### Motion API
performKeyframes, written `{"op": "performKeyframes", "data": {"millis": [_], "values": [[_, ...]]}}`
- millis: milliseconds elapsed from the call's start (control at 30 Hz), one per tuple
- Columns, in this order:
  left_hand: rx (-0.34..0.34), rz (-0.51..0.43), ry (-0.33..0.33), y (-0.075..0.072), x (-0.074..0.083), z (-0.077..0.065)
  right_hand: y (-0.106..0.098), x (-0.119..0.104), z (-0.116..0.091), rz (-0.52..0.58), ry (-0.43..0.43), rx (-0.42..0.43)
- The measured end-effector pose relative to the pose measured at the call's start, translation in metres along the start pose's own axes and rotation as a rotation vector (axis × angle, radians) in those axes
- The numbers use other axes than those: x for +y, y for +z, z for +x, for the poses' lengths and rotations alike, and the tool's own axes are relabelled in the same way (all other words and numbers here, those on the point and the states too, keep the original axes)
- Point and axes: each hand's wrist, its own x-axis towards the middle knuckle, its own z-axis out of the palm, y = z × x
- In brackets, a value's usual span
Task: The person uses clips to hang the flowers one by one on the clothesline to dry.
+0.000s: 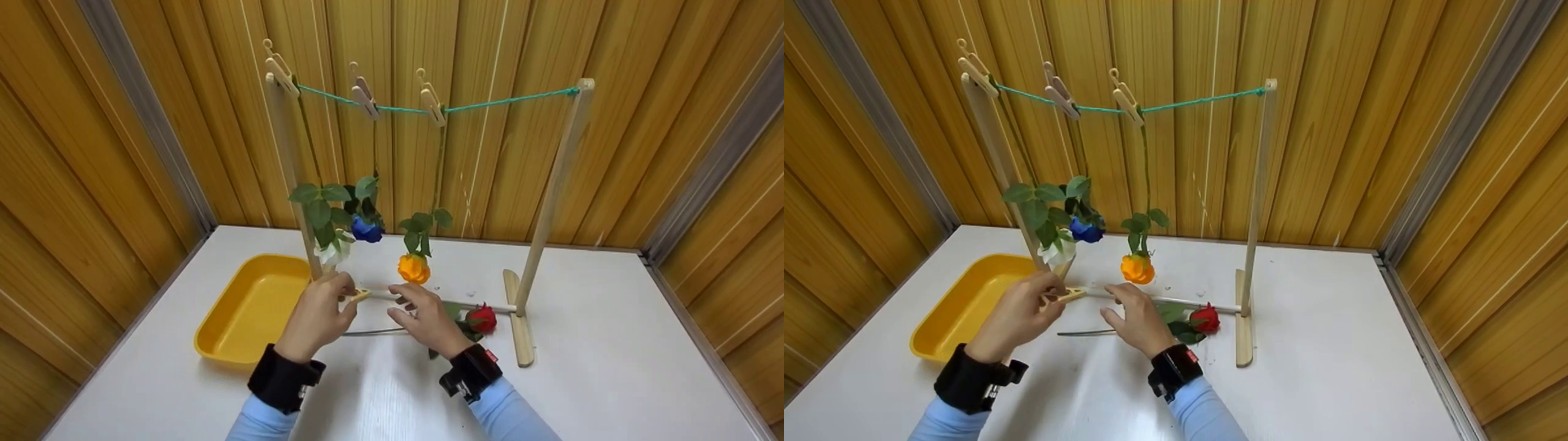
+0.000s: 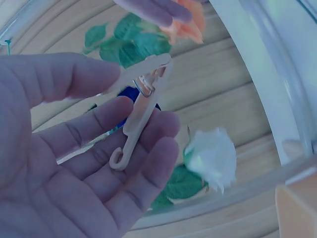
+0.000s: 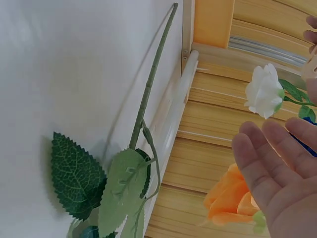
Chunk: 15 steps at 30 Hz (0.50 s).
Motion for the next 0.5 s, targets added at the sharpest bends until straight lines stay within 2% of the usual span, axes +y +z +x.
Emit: {"op": "performKeyframes", "data": {"millis": [100,200,333,500], "values": [[0.014,0.012,0.056,0.009,0.005,-0.005,-0.003,0.002,-0.006,0.022,0.003,-0.005],[0.015,-0.016,0.107,0.019,0.009,-0.009,-0.006,0.003,-0.011,0.05,0.014,-0.027],[-0.028,-0.1,0.135,0.029,0.014,-0.012,-0.01,0.003,-0.018,0.08,0.014,-0.043],[-0.054,-0.141,0.15,0.04,0.016,-0.014,-0.011,0.003,-0.027,0.092,0.016,-0.012]]}}
